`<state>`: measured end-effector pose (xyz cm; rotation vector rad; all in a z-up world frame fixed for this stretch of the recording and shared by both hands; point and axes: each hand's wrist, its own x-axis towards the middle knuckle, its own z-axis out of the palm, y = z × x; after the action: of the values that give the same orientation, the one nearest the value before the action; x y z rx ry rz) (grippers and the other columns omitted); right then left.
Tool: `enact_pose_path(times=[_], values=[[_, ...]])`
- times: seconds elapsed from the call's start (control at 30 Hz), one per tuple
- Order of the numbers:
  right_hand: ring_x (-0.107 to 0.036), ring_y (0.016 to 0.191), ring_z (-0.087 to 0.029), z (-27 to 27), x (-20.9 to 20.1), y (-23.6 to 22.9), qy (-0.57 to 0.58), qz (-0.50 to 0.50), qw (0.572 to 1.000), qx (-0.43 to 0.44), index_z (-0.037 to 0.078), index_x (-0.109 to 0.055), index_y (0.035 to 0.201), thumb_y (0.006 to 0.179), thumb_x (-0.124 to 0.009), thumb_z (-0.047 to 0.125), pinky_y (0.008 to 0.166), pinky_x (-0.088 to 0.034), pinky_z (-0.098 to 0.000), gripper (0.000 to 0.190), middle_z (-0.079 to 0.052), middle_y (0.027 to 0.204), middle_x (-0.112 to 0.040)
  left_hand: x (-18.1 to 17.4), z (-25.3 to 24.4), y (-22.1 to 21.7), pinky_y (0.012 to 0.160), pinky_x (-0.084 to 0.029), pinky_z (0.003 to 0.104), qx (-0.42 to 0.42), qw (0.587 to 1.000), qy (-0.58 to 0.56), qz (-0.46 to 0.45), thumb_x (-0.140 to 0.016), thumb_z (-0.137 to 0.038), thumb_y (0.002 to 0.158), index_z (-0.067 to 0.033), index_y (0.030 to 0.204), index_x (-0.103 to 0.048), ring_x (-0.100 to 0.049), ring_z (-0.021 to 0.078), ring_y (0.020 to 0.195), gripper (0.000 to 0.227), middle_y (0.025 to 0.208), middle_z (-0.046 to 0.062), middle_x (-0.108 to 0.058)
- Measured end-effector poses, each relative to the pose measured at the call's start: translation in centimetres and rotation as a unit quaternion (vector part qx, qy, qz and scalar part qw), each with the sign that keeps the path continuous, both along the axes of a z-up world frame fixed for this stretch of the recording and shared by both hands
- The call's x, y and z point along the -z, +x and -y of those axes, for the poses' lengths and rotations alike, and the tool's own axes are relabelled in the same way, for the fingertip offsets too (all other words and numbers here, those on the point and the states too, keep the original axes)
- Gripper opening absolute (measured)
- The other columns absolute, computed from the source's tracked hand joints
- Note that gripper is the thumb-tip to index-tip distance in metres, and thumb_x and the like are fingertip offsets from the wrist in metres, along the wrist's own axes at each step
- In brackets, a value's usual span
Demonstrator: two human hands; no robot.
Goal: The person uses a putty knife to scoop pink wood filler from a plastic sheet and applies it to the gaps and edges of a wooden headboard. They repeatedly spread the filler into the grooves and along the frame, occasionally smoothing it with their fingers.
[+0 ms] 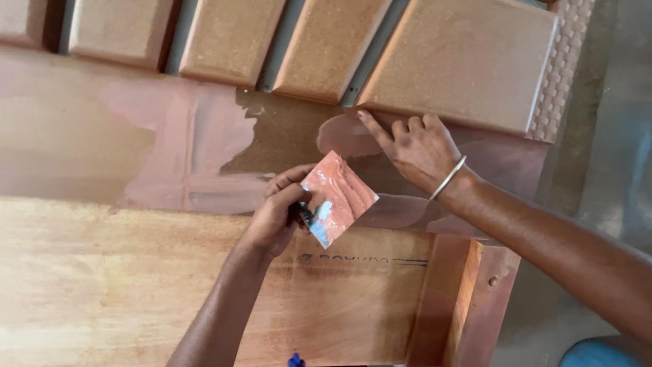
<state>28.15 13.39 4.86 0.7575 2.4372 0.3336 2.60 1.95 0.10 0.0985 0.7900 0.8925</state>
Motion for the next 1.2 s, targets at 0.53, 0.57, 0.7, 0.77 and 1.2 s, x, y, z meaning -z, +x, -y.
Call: enact_pose_path(times=[0.53, 0.57, 0.7, 0.77, 1.2], values=[[-0.058, 0.07, -0.018, -0.1, 1.7, -0.2, 0.0, -0.1, 0.994, 0.037, 0.028, -0.033, 0.164, 0.096, -0.061, 0.019, 0.069, -0.047, -0.035, 0.074, -0.001, 0.079, -0.058, 0.0, 0.2, -0.5, 0.05, -0.048, 0.024, 0.026, 1.0, 0.003, 0.002, -0.048, -0.003, 0.087, 0.0055, 0.13, -0.064, -0.062, 0.0086, 0.066, 0.047, 0.093, 0.007, -0.071], [-0.058, 0.069, -0.017, -0.2, 1.6, 0.3, 0.015, -0.089, 0.995, 0.031, 0.03, -0.032, 0.165, 0.096, -0.061, 0.018, 0.069, -0.046, -0.0345, 0.075, -0.001, 0.079, -0.057, 0.0, 0.3, -0.2, 0.052, -0.05, 0.025, 0.026, 1.0, -0.003, -0.008, -0.048, -0.003, 0.087, 0.0056, 0.13, -0.064, -0.063, 0.0096, 0.069, 0.047, 0.095, 0.007, -0.072], [-0.059, 0.07, -0.016, 0.6, 0.7, 4.2, 0.014, -0.041, 0.997, 0.066, 0.034, -0.025, 0.165, 0.091, -0.062, 0.02, 0.071, -0.049, -0.0353, 0.084, -0.001, 0.08, -0.058, -0.1, -0.1, 1.1, 0.071, -0.056, 0.026, 0.038, 0.999, -0.032, -0.012, -0.048, -0.002, 0.084, 0.0053, 0.128, -0.062, -0.069, 0.0119, 0.087, 0.047, 0.105, 0.009, -0.073], [-0.06, 0.068, -0.015, 0.6, 0.2, 6.6, -0.008, 0.004, 0.996, 0.089, 0.037, -0.02, 0.165, 0.086, -0.063, 0.023, 0.067, -0.05, -0.0346, 0.091, -0.004, 0.084, -0.06, -0.3, -0.3, 1.1, 0.079, -0.058, 0.026, 0.046, 0.998, -0.04, -0.016, -0.047, -0.001, 0.082, 0.0054, 0.128, -0.062, -0.07, 0.0125, 0.093, 0.048, 0.108, 0.009, -0.073], [-0.069, 0.079, -0.024, 4.8, -2.7, 27.0, 0.021, 0.07, 0.96, 0.271, 0.049, -0.023, 0.167, 0.101, -0.061, 0.022, 0.074, -0.059, -0.0434, 0.081, -0.007, 0.094, -0.064, -1.3, -2.5, 5.5, 0.067, -0.056, 0.027, 0.139, 0.99, 0.001, -0.014, -0.046, -0.002, 0.083, 0.0064, 0.128, -0.065, -0.069, 0.0137, 0.083, 0.05, 0.102, 0.011, -0.073]])
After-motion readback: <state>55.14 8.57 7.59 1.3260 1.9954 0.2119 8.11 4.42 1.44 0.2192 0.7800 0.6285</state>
